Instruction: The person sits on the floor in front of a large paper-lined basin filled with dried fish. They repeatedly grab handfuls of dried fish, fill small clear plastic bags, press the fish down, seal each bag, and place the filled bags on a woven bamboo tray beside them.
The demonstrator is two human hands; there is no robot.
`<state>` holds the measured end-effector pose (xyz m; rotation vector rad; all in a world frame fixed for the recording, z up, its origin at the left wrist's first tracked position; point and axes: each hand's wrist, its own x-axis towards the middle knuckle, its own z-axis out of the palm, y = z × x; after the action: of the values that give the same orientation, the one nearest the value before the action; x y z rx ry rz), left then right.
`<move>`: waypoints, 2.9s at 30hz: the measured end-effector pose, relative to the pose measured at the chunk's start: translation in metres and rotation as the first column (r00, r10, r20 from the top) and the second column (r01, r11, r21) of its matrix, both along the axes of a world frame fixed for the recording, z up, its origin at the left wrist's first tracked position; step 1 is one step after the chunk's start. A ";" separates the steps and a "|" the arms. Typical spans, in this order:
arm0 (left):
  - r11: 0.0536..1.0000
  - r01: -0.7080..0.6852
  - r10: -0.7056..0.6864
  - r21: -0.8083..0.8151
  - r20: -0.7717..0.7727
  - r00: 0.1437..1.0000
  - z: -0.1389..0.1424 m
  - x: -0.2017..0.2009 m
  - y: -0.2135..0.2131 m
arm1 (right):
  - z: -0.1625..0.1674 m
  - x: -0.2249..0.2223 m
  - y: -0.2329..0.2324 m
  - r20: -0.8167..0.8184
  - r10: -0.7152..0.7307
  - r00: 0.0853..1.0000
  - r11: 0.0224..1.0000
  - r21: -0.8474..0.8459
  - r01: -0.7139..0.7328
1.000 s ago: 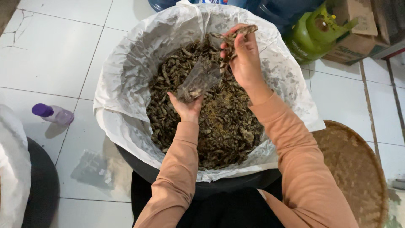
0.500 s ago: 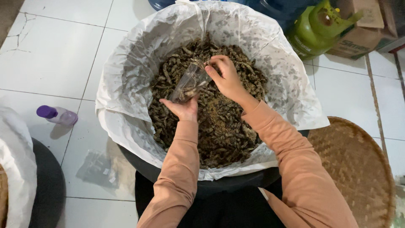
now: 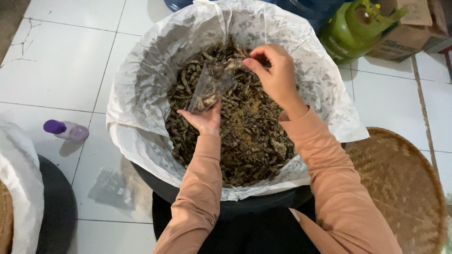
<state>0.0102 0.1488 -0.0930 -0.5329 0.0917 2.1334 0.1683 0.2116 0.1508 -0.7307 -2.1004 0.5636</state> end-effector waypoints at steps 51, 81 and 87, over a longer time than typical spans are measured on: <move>0.989 0.053 -0.068 -0.137 -0.109 0.992 -0.011 -0.003 0.001 | -0.056 0.020 0.023 -0.415 0.298 0.860 0.593 -0.625 -0.507; 0.997 -0.072 0.069 0.033 0.091 0.994 -0.036 -0.053 -0.005 | -0.198 -0.056 0.043 0.682 -0.330 0.653 0.916 0.063 0.397; 0.992 0.007 0.002 0.123 -0.069 0.998 -0.033 -0.049 -0.001 | -0.159 -0.052 0.063 0.247 -0.041 0.968 0.984 -0.160 0.082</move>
<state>-0.0387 0.1474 -0.1259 -0.3868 -0.0004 2.1394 0.1162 0.2751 -0.0085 -1.0028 -2.2638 0.6517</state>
